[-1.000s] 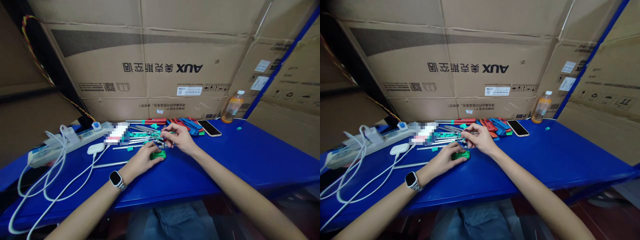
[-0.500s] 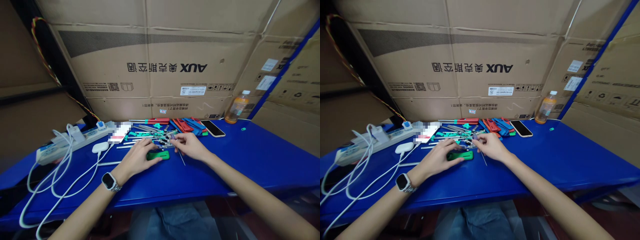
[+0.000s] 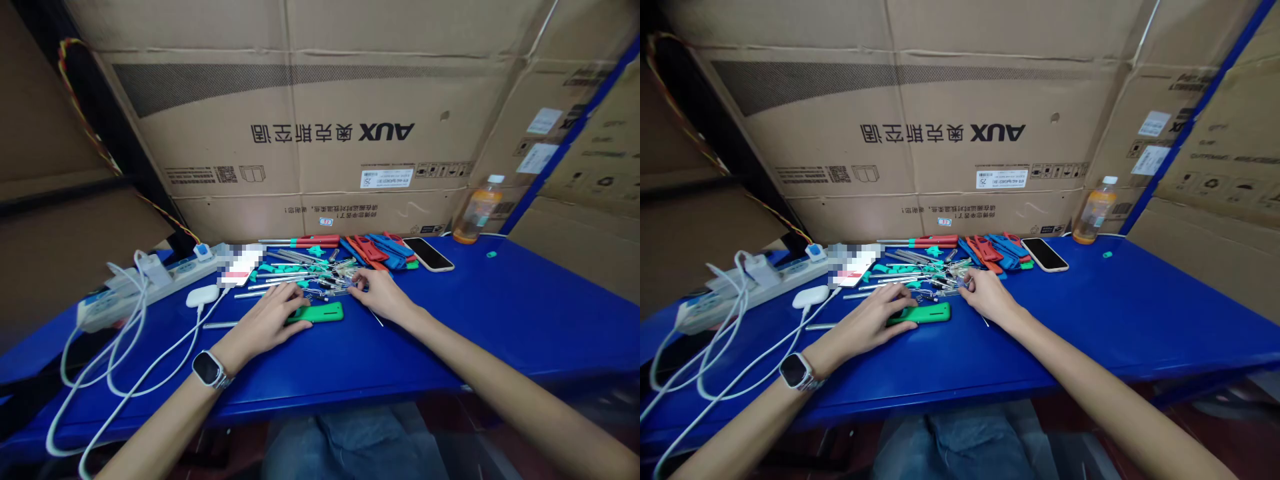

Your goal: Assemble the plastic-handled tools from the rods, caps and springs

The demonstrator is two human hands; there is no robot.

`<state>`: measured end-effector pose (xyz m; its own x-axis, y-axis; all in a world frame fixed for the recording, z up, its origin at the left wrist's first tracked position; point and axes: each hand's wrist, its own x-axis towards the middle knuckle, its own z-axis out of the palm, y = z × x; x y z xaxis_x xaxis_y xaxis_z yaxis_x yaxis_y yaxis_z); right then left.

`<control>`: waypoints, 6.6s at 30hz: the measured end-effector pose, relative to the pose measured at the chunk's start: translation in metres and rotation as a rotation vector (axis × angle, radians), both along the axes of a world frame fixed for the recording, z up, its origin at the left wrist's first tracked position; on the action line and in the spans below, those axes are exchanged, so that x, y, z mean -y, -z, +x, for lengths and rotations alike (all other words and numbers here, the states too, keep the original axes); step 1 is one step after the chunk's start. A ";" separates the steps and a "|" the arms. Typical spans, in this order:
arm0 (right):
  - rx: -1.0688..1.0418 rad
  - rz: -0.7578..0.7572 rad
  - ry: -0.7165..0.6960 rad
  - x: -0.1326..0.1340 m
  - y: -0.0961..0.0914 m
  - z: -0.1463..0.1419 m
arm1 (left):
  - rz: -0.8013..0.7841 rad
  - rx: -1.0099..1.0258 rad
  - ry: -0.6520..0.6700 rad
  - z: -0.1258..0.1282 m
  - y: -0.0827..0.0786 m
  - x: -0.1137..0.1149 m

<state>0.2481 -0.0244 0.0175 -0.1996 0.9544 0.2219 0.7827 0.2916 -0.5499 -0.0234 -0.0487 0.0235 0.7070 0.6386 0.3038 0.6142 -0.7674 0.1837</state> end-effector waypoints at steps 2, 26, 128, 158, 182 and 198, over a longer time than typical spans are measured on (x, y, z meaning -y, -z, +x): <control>-0.004 0.076 -0.007 0.004 -0.003 0.000 | 0.045 -0.026 -0.001 0.002 0.000 0.002; -0.206 -0.131 -0.312 0.026 -0.022 0.000 | 0.454 0.012 0.083 0.000 -0.024 -0.018; -1.128 -0.207 -0.376 -0.026 -0.019 -0.025 | -0.023 0.180 -0.213 0.016 -0.008 -0.008; -0.864 0.178 -0.173 -0.015 -0.002 -0.049 | -0.074 0.251 -0.065 0.021 -0.015 -0.008; -0.550 0.173 -0.163 0.004 -0.003 -0.082 | -0.086 0.420 -0.121 0.037 -0.018 0.001; -0.999 0.268 0.123 -0.018 0.000 -0.067 | 0.045 -0.073 -0.294 0.020 -0.011 -0.002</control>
